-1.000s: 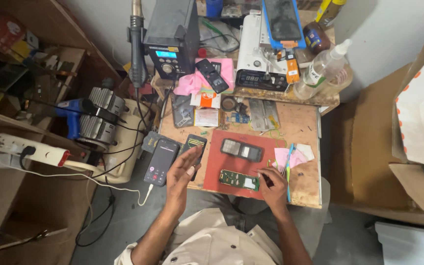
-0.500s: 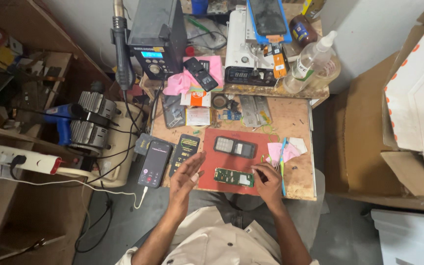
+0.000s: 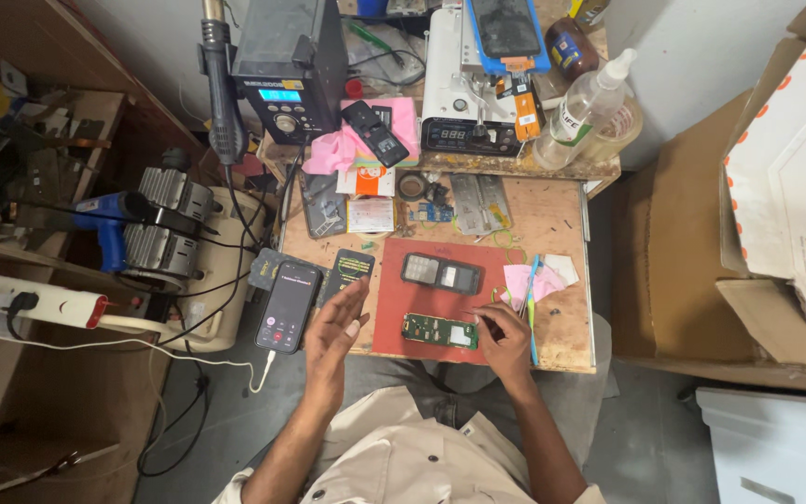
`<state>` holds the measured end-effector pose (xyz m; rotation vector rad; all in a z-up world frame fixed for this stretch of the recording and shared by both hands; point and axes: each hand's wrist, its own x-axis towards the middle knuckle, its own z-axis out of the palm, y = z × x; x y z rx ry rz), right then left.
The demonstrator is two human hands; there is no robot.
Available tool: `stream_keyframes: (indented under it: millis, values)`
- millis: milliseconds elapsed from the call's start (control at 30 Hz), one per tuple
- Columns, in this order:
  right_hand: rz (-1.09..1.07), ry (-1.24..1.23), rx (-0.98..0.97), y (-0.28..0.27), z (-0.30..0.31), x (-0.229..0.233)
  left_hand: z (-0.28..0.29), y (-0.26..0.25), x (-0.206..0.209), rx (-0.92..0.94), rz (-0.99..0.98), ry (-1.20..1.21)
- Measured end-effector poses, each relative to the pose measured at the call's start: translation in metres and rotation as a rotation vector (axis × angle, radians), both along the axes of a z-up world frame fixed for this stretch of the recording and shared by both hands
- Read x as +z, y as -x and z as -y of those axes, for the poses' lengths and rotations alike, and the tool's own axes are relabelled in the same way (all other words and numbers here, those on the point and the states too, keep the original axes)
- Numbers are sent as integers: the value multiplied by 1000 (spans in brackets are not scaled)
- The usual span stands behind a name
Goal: The person uses a screwdriver to work on a green circuit board placed on a red mat. They then use a blue plastic tool to scrape the board's surface and handle a black smartphone, placing it on the table before returning to the circuit board.
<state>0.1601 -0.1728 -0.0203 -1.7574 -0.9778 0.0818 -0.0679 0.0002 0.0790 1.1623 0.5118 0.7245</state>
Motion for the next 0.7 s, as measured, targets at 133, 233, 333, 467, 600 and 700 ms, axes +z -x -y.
stream_keyframes:
  millis: [133, 233, 333, 467, 600, 700]
  values:
    - [-48, 1, -8, 1, -1, -1, -2, 2, -3, 38, -6, -9]
    - [-32, -12, 1, 0, -1, -2, -5, 3, -5, 48, 45, -16]
    - [-33, -11, 1, 0, -1, -2, -4, 4, -3, 59, 15, -31]
    - [-24, -5, -3, 0, 0, -4, 1, 2, 6, 24, 10, -5]
    - [4, -7, -13, -1, -1, -5, 5, -5, 23, -61, 143, -20]
    - [14, 8, -21, 0, 0, -6, 9, -3, 39, -159, 337, 42]
